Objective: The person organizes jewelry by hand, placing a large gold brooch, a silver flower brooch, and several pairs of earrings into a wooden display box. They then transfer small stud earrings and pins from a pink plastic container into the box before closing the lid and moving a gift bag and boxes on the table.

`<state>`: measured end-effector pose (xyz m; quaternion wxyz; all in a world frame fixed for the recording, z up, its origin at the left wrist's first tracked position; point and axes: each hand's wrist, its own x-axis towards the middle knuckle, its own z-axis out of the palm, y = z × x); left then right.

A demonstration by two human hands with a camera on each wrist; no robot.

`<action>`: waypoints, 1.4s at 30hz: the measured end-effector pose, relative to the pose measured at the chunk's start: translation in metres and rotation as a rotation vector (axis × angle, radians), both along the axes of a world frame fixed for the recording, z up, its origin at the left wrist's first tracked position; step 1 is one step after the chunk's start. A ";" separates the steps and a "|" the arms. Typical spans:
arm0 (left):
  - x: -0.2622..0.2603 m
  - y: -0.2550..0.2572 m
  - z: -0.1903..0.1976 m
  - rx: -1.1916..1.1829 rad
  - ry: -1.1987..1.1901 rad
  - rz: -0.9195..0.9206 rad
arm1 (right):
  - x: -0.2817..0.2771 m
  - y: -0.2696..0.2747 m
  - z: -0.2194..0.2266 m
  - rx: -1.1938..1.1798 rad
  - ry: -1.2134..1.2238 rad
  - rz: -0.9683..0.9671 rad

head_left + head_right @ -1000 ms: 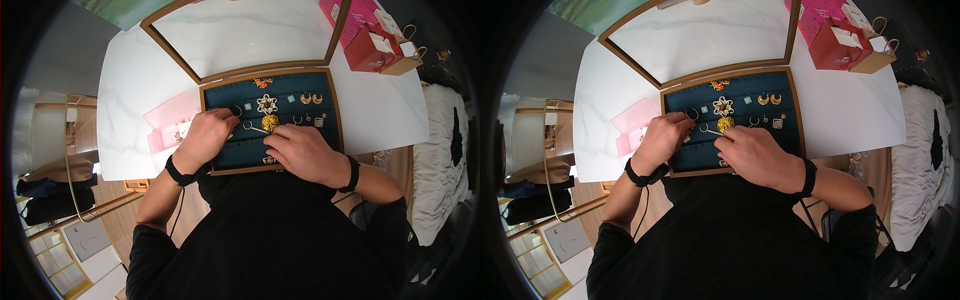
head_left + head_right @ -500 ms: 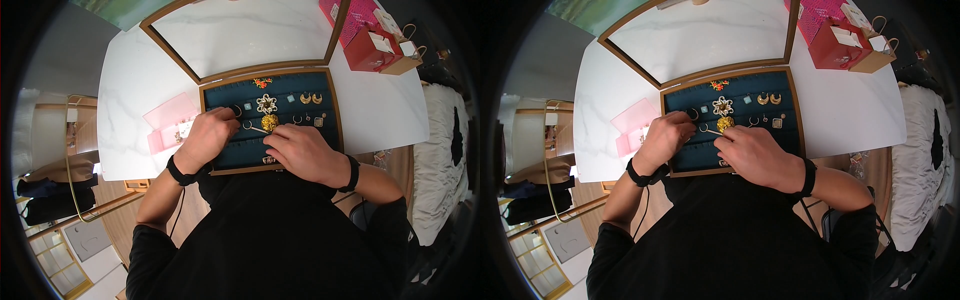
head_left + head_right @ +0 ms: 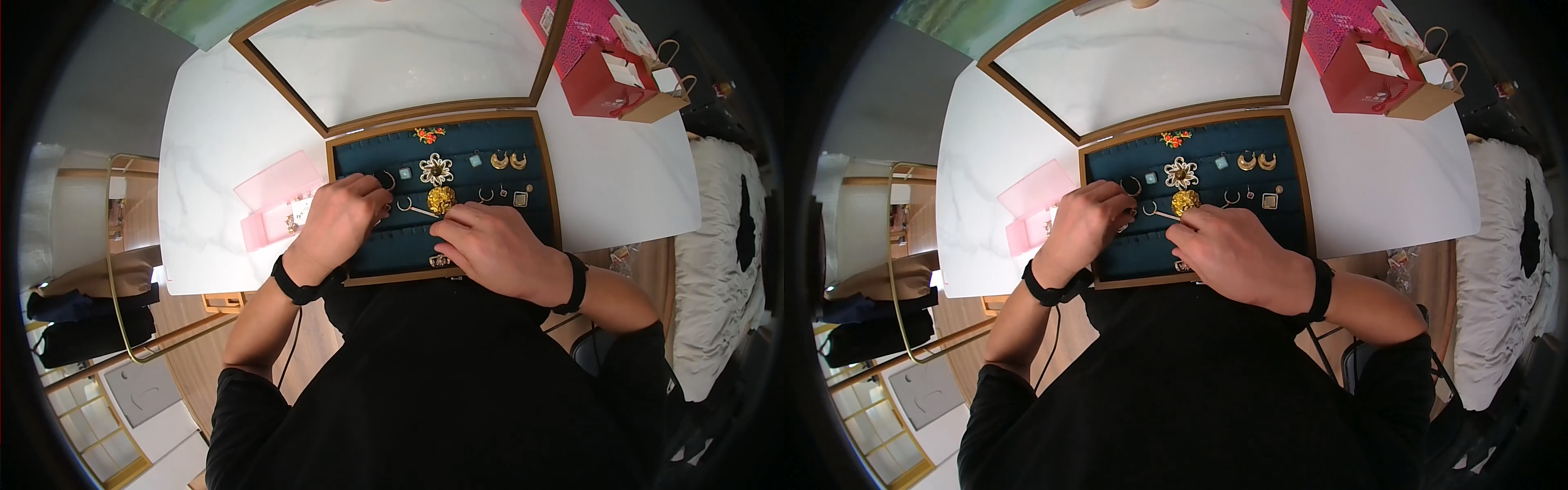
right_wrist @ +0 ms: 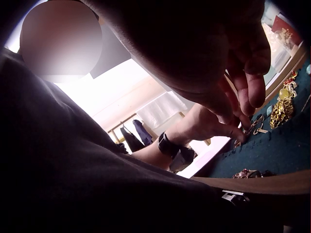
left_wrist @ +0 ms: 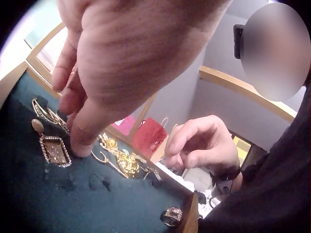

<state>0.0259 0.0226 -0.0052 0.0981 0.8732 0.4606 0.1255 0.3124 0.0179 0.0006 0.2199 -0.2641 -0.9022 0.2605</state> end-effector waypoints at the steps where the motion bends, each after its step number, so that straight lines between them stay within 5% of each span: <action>1: 0.000 0.000 0.000 0.018 -0.015 -0.003 | 0.000 0.000 0.000 0.002 0.001 -0.002; 42: -0.006 0.005 -0.002 -0.067 -0.018 0.062 | 0.010 0.001 0.002 -0.006 -0.047 -0.064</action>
